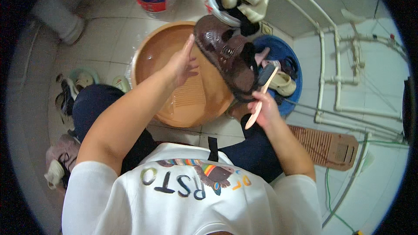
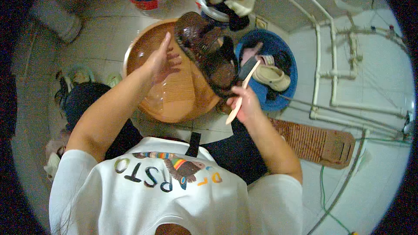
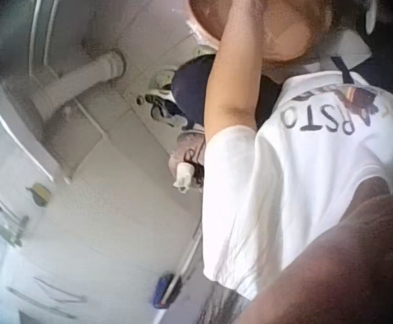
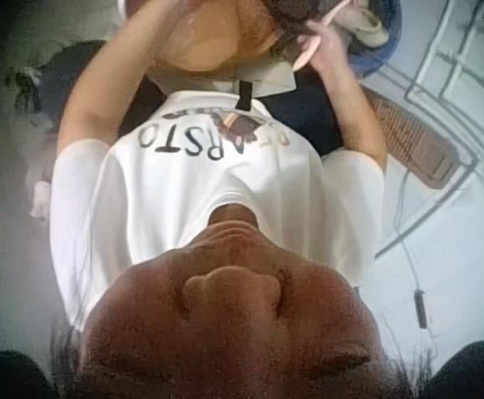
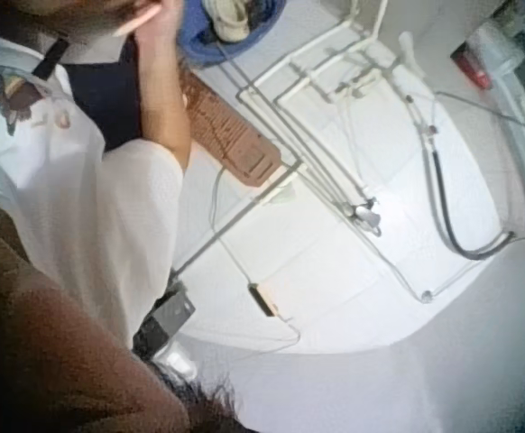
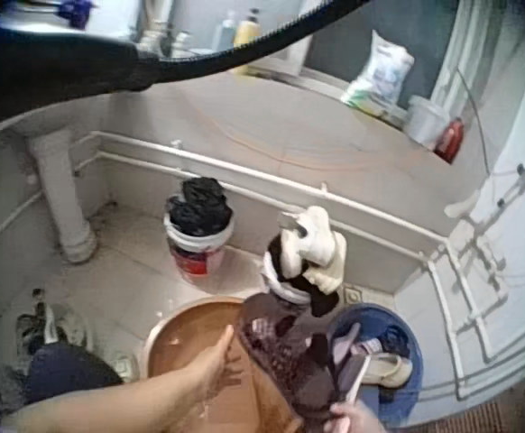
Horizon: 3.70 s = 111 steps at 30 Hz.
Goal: The person scrubs a pair of dark sandals and a pair of athletic sneakers using a brush and water in a large orange basin. They scrub the soles and uppers of the footwear, rinse them in the basin, and place the cleaned items into a blue tray.
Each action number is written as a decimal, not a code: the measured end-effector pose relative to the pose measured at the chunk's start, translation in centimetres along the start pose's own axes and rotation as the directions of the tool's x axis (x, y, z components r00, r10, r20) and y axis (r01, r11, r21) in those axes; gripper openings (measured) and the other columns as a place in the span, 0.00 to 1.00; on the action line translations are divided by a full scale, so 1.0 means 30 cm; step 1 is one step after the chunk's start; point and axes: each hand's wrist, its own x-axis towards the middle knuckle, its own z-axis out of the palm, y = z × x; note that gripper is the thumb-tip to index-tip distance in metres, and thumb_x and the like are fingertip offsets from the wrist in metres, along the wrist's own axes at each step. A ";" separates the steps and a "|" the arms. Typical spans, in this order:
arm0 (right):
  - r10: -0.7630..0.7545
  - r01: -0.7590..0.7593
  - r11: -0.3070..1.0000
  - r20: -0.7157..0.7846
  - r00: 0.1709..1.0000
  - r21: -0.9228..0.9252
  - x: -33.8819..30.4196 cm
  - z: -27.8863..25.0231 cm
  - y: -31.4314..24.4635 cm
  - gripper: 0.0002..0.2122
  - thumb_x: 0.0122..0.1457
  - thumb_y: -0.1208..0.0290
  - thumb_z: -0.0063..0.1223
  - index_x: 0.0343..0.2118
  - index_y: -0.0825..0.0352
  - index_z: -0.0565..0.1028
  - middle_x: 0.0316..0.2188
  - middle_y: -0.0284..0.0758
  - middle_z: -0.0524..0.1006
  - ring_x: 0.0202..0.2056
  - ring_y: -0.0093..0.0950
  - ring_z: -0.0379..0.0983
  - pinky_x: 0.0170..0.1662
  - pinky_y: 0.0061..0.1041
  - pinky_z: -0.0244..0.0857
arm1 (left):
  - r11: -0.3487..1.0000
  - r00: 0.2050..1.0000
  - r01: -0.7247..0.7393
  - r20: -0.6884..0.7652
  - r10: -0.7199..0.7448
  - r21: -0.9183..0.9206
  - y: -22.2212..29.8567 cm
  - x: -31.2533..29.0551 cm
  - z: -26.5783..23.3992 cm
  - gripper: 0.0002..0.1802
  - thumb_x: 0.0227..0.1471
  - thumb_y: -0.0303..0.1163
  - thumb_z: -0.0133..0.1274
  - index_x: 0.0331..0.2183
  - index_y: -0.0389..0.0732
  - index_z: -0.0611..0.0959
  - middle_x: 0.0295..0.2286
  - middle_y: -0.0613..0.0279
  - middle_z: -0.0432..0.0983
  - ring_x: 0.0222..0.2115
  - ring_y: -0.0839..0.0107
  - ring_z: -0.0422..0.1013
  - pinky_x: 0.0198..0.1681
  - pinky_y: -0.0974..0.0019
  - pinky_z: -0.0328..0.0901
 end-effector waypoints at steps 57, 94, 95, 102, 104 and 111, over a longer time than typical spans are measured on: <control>-0.570 0.562 -0.103 0.512 0.643 -0.821 0.128 0.287 -0.121 0.27 0.52 0.41 0.41 0.54 0.46 0.63 0.42 0.41 0.73 0.43 0.42 0.69 0.45 0.34 0.63 | 0.353 0.652 -0.712 0.386 0.653 0.606 0.027 -0.144 -0.162 0.14 0.45 0.28 0.55 0.37 0.35 0.78 0.28 0.58 0.77 0.27 0.72 0.73 0.32 0.70 0.66; -0.575 0.892 0.193 0.689 0.441 -0.409 0.128 0.390 -0.049 0.38 0.39 0.73 0.66 0.55 0.66 0.58 0.47 0.33 0.68 0.48 0.24 0.64 0.52 0.22 0.55 | 0.359 0.655 -0.755 0.603 0.455 0.550 0.108 -0.206 -0.137 0.22 0.48 0.29 0.54 0.46 0.37 0.73 0.38 0.59 0.73 0.40 0.68 0.69 0.44 0.66 0.63; -0.571 0.903 0.177 0.707 0.418 -0.392 0.136 0.391 -0.047 0.38 0.39 0.72 0.67 0.55 0.66 0.58 0.47 0.33 0.68 0.48 0.24 0.63 0.52 0.21 0.55 | 0.262 0.624 -0.777 0.642 0.445 0.573 0.109 -0.202 -0.142 0.21 0.48 0.29 0.54 0.46 0.38 0.73 0.38 0.59 0.73 0.39 0.69 0.70 0.44 0.67 0.64; -0.577 0.623 -0.221 0.616 0.537 -0.750 0.139 0.314 -0.171 0.25 0.56 0.56 0.47 0.57 0.50 0.60 0.35 0.31 0.76 0.37 0.24 0.72 0.41 0.20 0.64 | 0.388 0.681 -0.731 0.563 0.467 0.562 0.046 -0.157 -0.164 0.18 0.50 0.25 0.50 0.45 0.38 0.74 0.37 0.59 0.74 0.37 0.72 0.70 0.42 0.68 0.63; -0.547 0.794 -0.175 0.728 0.413 -0.582 0.156 0.330 -0.128 0.23 0.56 0.56 0.47 0.55 0.50 0.63 0.36 0.33 0.76 0.36 0.25 0.73 0.39 0.22 0.64 | 0.354 0.702 -0.704 0.527 0.478 0.616 0.034 -0.159 -0.152 0.16 0.49 0.24 0.51 0.43 0.38 0.76 0.35 0.61 0.75 0.37 0.72 0.70 0.42 0.68 0.64; -0.500 0.739 -0.388 0.799 0.333 -0.551 0.131 0.404 -0.067 0.20 0.56 0.49 0.40 0.50 0.46 0.68 0.36 0.37 0.76 0.35 0.35 0.73 0.35 0.28 0.66 | 0.253 0.672 -0.702 0.503 0.543 0.666 -0.024 -0.104 -0.183 0.14 0.47 0.24 0.51 0.40 0.38 0.76 0.33 0.55 0.76 0.34 0.70 0.71 0.39 0.67 0.64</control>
